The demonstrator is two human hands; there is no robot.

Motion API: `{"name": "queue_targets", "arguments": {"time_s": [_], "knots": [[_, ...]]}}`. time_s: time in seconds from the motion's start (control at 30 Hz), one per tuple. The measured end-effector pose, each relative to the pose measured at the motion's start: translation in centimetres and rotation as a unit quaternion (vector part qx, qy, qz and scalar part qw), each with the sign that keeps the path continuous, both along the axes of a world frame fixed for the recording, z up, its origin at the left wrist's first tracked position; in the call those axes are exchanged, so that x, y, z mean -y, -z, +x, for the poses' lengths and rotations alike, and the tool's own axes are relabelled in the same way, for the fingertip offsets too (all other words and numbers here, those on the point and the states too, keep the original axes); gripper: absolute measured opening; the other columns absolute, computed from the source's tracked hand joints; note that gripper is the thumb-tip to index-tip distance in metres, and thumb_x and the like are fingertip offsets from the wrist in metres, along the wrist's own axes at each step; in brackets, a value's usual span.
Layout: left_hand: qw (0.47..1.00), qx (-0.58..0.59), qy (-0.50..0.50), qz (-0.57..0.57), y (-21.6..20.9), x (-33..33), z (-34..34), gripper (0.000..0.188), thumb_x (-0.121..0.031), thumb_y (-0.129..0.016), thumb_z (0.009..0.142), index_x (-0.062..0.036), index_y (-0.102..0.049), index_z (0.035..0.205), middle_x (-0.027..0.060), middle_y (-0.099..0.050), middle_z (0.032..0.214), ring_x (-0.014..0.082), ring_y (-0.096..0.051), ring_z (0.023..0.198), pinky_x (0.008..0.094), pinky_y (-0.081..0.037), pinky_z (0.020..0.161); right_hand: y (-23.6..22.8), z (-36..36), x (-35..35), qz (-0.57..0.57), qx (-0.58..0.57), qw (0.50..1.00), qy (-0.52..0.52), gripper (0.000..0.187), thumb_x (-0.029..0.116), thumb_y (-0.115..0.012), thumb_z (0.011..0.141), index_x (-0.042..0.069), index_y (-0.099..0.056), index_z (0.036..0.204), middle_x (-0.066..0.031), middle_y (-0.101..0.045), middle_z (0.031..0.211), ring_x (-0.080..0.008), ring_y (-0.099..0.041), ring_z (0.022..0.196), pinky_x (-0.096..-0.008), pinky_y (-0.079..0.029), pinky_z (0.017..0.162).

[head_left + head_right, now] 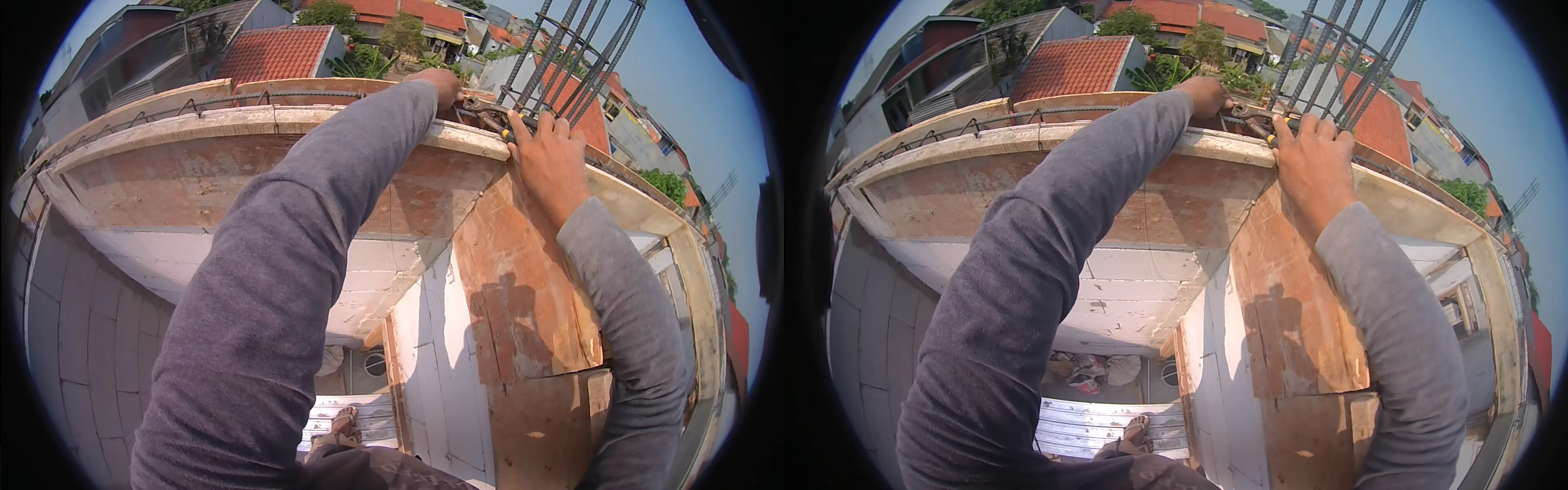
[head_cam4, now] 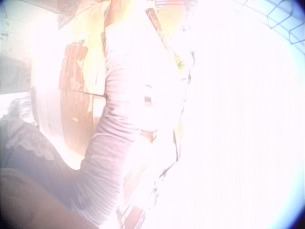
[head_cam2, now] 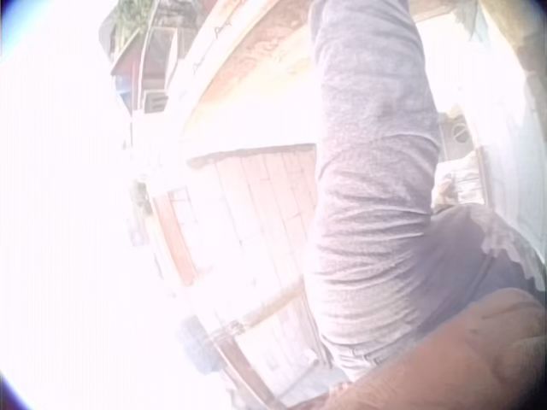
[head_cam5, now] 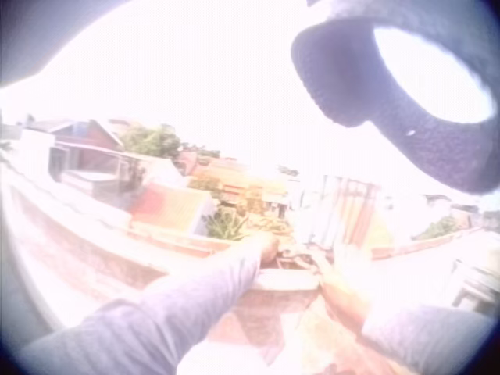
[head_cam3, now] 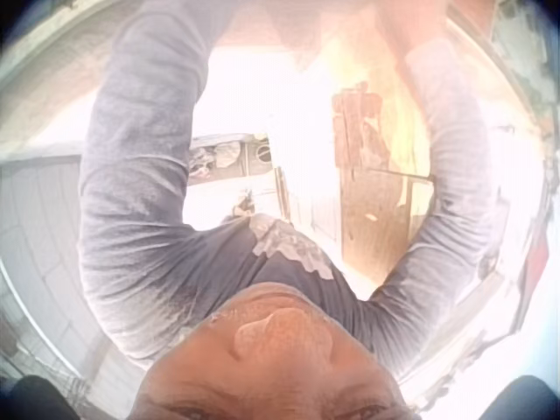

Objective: The person secures vertical rebar to a wooden formwork on a rooftop using pliers and wire. They repeatedly wrap wire around the rebar and formwork, then twist and tighten it with pliers to hold the structure in place.

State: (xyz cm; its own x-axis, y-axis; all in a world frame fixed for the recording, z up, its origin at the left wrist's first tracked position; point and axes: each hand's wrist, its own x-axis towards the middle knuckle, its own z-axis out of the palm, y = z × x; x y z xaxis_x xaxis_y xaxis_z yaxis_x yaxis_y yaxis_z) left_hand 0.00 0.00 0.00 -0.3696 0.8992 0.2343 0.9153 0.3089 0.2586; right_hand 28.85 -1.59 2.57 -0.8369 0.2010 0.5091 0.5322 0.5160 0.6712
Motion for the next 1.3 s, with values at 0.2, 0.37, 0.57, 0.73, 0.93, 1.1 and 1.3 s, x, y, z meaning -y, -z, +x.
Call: {"name": "queue_targets", "arguments": {"time_s": [0.2, 0.37, 0.57, 0.73, 0.93, 1.1, 1.3], "knots": [[0.998, 0.045, -0.033, 0.019, -0.2, 0.8, 0.8, 0.038, -0.046, -0.06, 0.105, -0.0227, -0.075, 0.131, 0.014, -0.07, 0.135, 0.0343, -0.065, 0.127, 0.0461, -0.051, 0.106, 0.3, 0.5, 0.4, 0.054, 0.008, 0.998, -0.016, 0.045, 0.023, -0.057, 0.1, 0.019, -0.066, 0.143, -0.0066, -0.06, 0.104, -0.0266, -0.06, 0.097, -0.0411, -0.044, 0.078], [0.996, 0.034, -0.082, 0.017, -1.2, 1.3, 2.0, 0.041, -0.05, -0.065, 0.102, -0.0213, -0.076, 0.128, 0.0139, -0.071, 0.134, 0.0345, -0.066, 0.126, 0.0457, -0.053, 0.104, 0.3, 0.0, 0.6, 0.098, 0.015, 0.995, -0.025, 0.044, 0.021, -0.055, 0.1, 0.015, -0.068, 0.141, -0.0052, -0.059, 0.1, -0.0257, -0.059, 0.093, -0.0396, -0.042, 0.075], [0.999, -0.021, -0.037, 0.016, 0.0, -0.7, -0.3, 0.04, -0.049, -0.065, 0.102, -0.0167, -0.078, 0.123, 0.0164, -0.071, 0.131, 0.0373, -0.067, 0.123, 0.0476, -0.053, 0.102, 0.0, -0.6, 1.0, 0.123, 0.042, 0.991, -0.024, 0.036, 0.023, -0.054, 0.104, 0.013, -0.071, 0.135, -0.0059, -0.059, 0.095, -0.0243, -0.057, 0.086, -0.041, -0.04, 0.07], [0.999, -0.023, -0.034, 0.019, 0.0, -1.2, 0.4, 0.038, -0.044, -0.063, 0.104, -0.0134, -0.078, 0.121, 0.0177, -0.072, 0.128, 0.0387, -0.067, 0.121, 0.0472, -0.053, 0.102, -0.1, -1.2, 0.4, 0.121, 0.075, 0.989, 0.028, 0.035, 0.023, -0.055, 0.104, 0.014, -0.071, 0.133, -0.0062, -0.059, 0.096, -0.0252, -0.057, 0.085, -0.0429, -0.04, 0.069], [0.998, -0.052, -0.013, 0.014, 0.4, -0.7, -0.8, 0.036, -0.041, -0.061, 0.105, -0.0156, -0.077, 0.125, 0.0155, -0.073, 0.126, 0.0374, -0.067, 0.122, 0.0469, -0.053, 0.102, -0.3, -0.3, -0.8, 0.079, 0.024, 0.996, -0.039, 0.042, 0.022, -0.057, 0.1, 0.017, -0.069, 0.139, -0.006, -0.061, 0.104, -0.027, -0.06, 0.094, -0.0446, -0.043, 0.076], [0.996, -0.017, 0.029, 0.079, -0.7, 2.3, 1.8, 0.031, -0.034, -0.067, 0.102, -0.0269, -0.076, 0.131, 0.0116, -0.075, 0.123, 0.0306, -0.07, 0.115, 0.043, -0.056, 0.096, 0.3, 0.3, -0.7, 0.042, -0.018, 0.998, -0.03, 0.042, 0.021, -0.057, 0.099, 0.021, -0.069, 0.138, -0.0067, -0.061, 0.106, -0.0274, -0.061, 0.099, -0.0458, -0.044, 0.079], [0.99, 0.023, 0.049, 0.129, -1.5, 2.6, 1.9, 0.017, -0.017, -0.075, 0.089, -0.0205, -0.084, 0.104, 0.0049, -0.081, 0.099, 0.0237, -0.076, 0.097, 0.039, -0.058, 0.087, -0.2, 0.4, -0.2, -0.013, -0.014, 1.0, -0.016, 0.041, 0.018, -0.057, 0.099, 0.024, -0.069, 0.137, -0.0095, -0.063, 0.112, -0.0314, -0.062, 0.105, -0.0524, -0.043, 0.085]]}}
